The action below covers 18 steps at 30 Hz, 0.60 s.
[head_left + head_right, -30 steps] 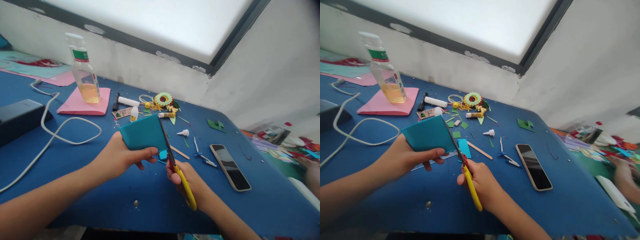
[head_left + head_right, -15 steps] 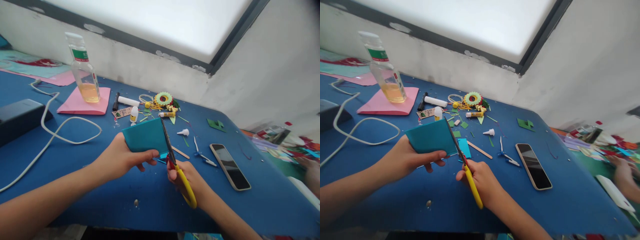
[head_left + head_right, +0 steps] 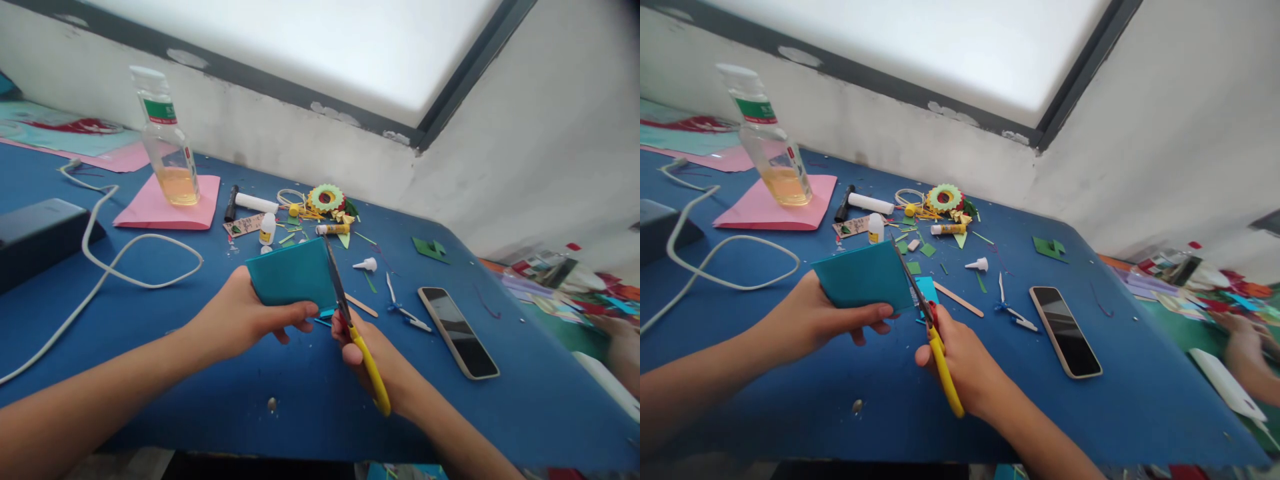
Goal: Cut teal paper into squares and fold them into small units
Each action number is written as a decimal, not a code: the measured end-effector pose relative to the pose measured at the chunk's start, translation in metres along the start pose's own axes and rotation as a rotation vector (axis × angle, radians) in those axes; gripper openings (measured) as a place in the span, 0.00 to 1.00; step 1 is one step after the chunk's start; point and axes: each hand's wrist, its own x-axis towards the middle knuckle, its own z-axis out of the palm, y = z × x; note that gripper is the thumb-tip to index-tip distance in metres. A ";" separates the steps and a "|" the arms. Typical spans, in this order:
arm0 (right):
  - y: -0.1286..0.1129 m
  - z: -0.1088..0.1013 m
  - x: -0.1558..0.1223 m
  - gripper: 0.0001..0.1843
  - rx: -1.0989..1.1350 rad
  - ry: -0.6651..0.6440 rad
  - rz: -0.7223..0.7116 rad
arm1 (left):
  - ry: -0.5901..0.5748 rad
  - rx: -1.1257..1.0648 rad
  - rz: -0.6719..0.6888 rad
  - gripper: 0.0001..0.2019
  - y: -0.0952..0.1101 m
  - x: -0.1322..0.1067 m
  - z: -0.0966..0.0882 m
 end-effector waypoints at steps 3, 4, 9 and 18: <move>-0.001 0.001 0.000 0.43 0.008 -0.001 0.005 | -0.002 0.004 -0.002 0.08 -0.001 0.000 0.000; -0.001 0.001 0.000 0.43 0.011 -0.003 0.008 | -0.004 0.004 -0.008 0.09 -0.001 0.000 0.000; -0.005 0.001 0.000 0.41 0.041 0.009 0.016 | -0.016 -0.016 -0.004 0.08 -0.002 0.001 0.000; -0.015 -0.001 -0.001 0.37 -0.003 -0.010 -0.013 | -0.010 -0.026 -0.015 0.07 -0.003 0.000 0.000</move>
